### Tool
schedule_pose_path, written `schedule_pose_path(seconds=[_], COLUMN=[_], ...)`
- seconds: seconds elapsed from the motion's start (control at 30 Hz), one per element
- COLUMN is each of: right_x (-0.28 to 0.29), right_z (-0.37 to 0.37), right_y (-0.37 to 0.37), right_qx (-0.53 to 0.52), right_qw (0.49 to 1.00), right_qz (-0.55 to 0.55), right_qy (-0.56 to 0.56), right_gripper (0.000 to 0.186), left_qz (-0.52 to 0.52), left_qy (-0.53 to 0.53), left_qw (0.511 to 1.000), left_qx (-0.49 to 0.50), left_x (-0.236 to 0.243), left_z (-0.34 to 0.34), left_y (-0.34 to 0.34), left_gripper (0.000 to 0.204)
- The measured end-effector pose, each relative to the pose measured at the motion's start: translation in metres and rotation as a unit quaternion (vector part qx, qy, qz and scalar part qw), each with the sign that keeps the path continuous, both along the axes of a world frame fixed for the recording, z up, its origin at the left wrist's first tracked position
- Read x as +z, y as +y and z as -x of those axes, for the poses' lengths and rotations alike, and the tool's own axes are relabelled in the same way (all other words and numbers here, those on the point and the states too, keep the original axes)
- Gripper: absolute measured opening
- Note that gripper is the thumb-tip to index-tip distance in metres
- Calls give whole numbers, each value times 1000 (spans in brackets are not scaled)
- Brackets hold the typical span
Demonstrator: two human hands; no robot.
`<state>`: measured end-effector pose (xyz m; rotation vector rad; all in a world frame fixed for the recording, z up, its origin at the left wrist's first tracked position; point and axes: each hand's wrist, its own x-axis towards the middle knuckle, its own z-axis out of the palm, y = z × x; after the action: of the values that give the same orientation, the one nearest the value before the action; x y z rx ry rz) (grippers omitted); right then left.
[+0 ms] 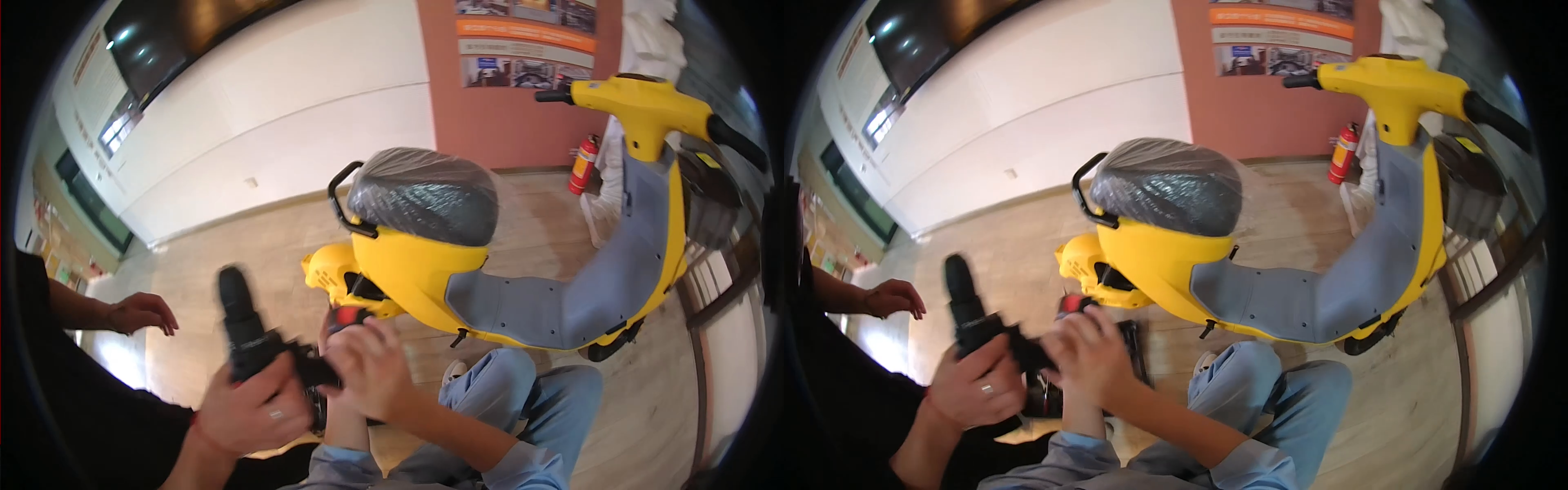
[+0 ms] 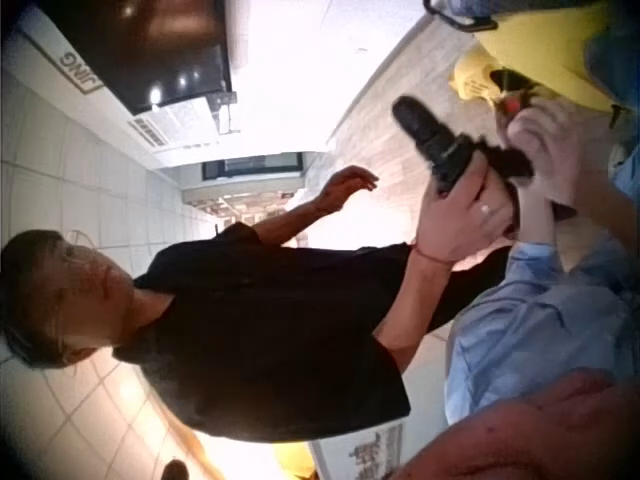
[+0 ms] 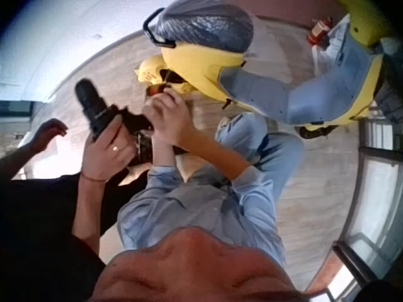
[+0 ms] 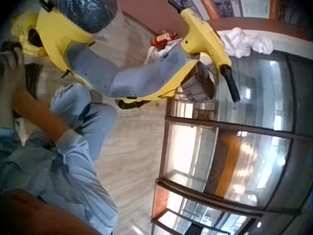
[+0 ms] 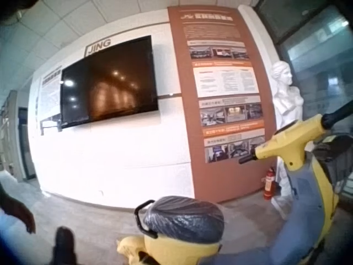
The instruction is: Attaching a bit to a power drill and working on a yellow scooter plastic panel.
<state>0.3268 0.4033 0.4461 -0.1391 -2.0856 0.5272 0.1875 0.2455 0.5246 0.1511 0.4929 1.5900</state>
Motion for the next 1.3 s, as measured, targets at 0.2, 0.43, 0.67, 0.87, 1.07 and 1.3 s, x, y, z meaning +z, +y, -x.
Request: schedule_pose_path(seconds=[0.2,0.43,0.67,0.87,1.07,1.3], right_x=[8,-60,-198,-244,-229,-229], right_z=[-11,-53,-100,-95,-91,-91], right_y=[-24,13,47,39,39,40], right_qx=[-18,-33,-166,-100,-80,-84], right_qw=[993,992,899,833,836,843], right_qz=[-9,120,24,87,89,84], right_qy=[112,-27,-404,-536,-536,-524], right_gripper=[31,18,16,22,15,14], left_qz=[-128,-65,-62,-221,-260,-307], left_qy=[-27,-53,-69,-136,-178,-282], left_qw=[978,985,981,958,939,902], left_qx=[162,154,170,120,138,114], left_x=[-164,-211,-199,-160,-102,-86], left_z=[-12,-35,-63,-67,-67,-71], left_y=[91,133,132,120,112,111], left_gripper=[21,26,30,32,23,17])
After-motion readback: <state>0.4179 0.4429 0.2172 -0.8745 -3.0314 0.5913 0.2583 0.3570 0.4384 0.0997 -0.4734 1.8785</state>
